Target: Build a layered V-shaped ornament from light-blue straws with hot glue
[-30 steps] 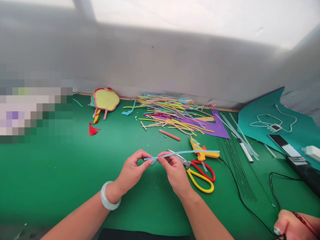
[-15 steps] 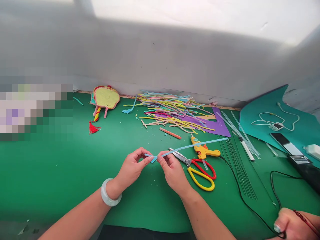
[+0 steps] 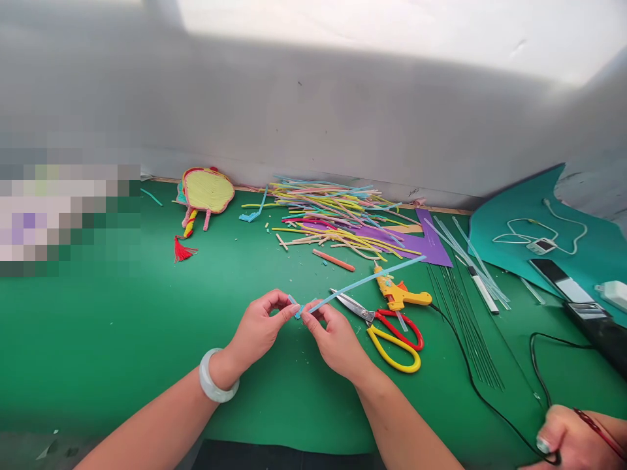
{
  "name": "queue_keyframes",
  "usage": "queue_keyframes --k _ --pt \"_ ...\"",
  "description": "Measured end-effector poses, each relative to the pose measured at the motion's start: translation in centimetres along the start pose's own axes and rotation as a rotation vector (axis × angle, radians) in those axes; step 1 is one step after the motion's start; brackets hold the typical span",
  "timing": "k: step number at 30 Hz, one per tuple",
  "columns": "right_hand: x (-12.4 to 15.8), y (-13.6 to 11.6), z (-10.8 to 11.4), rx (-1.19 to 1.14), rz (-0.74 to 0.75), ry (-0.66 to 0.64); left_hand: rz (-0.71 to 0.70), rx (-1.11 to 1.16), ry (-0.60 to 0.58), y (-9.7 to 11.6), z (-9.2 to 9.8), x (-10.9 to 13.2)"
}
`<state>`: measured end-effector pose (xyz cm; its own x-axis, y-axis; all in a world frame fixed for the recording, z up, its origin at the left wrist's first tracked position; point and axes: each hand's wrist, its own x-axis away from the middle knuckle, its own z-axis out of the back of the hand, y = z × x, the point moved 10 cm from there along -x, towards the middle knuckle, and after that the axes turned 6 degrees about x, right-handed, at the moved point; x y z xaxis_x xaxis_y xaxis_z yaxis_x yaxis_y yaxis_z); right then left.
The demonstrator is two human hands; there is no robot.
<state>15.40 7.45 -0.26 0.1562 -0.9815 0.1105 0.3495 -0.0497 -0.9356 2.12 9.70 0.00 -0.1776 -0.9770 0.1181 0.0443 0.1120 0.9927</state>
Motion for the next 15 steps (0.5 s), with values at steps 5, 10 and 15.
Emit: queue_keyframes --k 5,10,15 --pt "0.02 -0.39 -0.34 0.042 0.039 -0.042 0.0 -0.037 -0.015 0.11 -0.14 0.0" --pt "0.18 -0.93 -0.46 0.088 0.068 -0.069 -0.004 -0.067 -0.031 -0.01 -0.15 -0.09" --pt "0.27 -0.87 -0.66 0.119 0.068 -0.089 0.008 -0.106 -0.073 -0.5 -0.48 -0.18"
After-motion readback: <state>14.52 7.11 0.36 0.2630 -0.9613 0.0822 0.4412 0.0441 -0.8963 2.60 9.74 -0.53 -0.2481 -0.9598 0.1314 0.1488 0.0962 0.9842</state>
